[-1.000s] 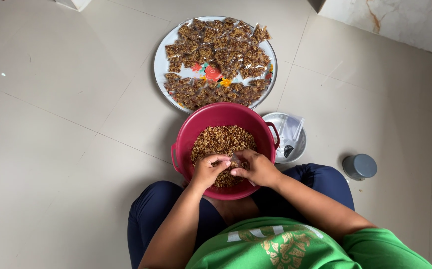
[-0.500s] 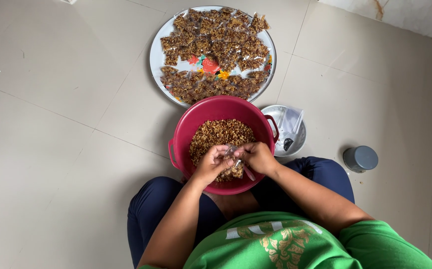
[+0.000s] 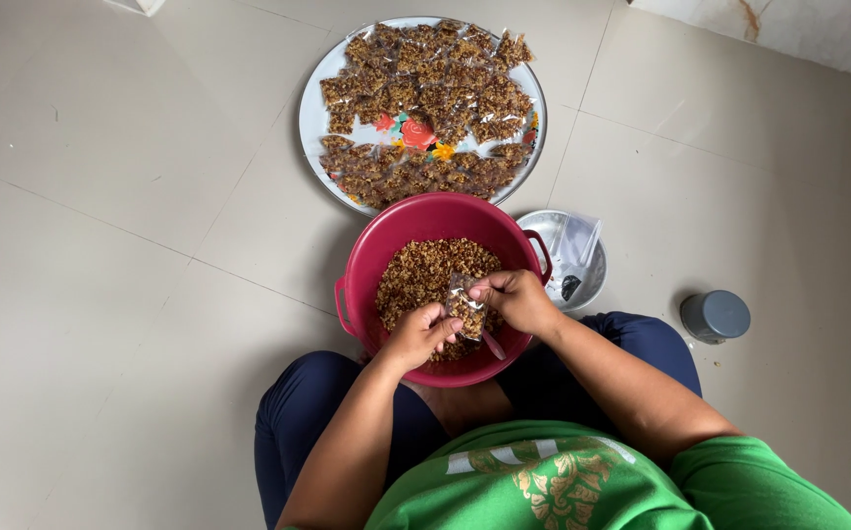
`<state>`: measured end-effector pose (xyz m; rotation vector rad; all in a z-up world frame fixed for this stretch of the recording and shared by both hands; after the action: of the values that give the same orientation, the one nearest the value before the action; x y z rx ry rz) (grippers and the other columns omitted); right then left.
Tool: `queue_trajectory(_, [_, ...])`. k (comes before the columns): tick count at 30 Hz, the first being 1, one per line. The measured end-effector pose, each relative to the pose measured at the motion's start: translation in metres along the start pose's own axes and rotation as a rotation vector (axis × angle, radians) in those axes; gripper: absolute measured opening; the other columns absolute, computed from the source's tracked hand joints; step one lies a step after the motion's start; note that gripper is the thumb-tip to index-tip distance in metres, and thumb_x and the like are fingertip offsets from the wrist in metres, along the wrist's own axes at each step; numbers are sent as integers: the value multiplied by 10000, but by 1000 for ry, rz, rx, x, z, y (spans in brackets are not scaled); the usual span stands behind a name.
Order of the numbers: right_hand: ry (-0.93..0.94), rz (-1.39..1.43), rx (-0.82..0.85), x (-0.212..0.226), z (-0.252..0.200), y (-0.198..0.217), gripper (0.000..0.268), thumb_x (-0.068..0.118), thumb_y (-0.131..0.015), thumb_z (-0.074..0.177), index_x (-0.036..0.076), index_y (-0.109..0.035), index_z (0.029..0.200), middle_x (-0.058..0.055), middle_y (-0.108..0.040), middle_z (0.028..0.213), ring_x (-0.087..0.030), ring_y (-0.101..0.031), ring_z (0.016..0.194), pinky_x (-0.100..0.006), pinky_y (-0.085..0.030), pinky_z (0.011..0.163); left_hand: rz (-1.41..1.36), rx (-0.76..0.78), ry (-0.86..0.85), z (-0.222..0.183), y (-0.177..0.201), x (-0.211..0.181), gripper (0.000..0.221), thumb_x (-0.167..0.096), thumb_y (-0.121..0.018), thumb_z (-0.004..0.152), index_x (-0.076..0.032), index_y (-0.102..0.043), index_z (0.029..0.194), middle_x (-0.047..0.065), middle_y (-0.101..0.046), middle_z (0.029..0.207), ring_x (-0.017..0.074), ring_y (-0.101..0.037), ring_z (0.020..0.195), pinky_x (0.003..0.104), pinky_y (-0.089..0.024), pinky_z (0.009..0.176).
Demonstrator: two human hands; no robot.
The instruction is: Packaging small grains or seeds into individual plastic bags using a spoon.
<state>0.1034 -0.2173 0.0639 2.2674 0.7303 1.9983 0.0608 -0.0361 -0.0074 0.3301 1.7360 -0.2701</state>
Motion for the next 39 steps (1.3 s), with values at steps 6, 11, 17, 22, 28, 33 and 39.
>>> queue_trajectory(6, [109,-68,34,11,1,0,182,243,-807,901,71,-834,954,-143,-777,771,-272,-738,744,-387,-560,755,118,-11,0,2,2,5,289,-314,-710,993,-41,-684,905,120,-727,706,177,-699,597,288,-562,550])
queue_trajectory(11, [199,-106,50,21,1,0,149,231,-795,911,91,-834,941,-127,-776,779,-296,-750,765,-392,-570,764,138,4,19,0,0,0,215,-258,-726,983,-49,-677,974,78,-704,708,207,-717,694,330,-573,641])
queue_trajectory(17, [280,-120,73,25,-3,1,145,236,-789,916,98,-832,911,-100,-770,771,-283,-741,745,-383,-574,736,217,49,-21,-1,-8,19,596,-344,-776,909,55,-513,1265,332,-667,1111,443,-681,1075,515,-576,916])
queue_trajectory(22, [347,-219,121,52,-15,-11,118,199,-789,906,84,-816,908,-118,-768,827,-329,-743,788,-425,-589,751,259,-110,-272,-10,1,-43,454,-346,-785,918,-47,-652,1233,202,-694,1109,376,-687,1053,491,-566,910])
queue_trajectory(28, [294,-280,96,43,-11,-10,132,198,-821,869,82,-766,899,-83,-728,857,-319,-746,842,-411,-596,777,180,-207,-281,-9,8,-45,220,-193,-782,907,-102,-785,1107,89,-764,994,255,-740,894,383,-605,805])
queue_trajectory(33, [311,-453,183,62,-11,-12,114,199,-765,915,86,-749,927,-92,-739,831,-315,-759,809,-407,-608,757,236,-233,-339,-7,12,-56,95,-206,-775,917,-124,-822,925,62,-700,744,209,-690,697,328,-549,634])
queue_trajectory(39, [268,-499,304,56,4,-19,158,137,-712,899,123,-770,1045,-27,-795,824,-209,-737,605,-326,-577,596,264,-299,-426,-7,13,-77,90,-33,-782,822,-47,-791,911,15,-738,738,100,-597,560,228,-460,487])
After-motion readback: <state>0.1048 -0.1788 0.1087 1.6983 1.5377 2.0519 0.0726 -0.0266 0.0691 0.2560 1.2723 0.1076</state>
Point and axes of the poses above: each hand's wrist, its own z-axis towards the middle knuckle, its own y-axis out of the back of the hand, x = y × z, the point moved 7 cm from there along z, towards the middle knuckle
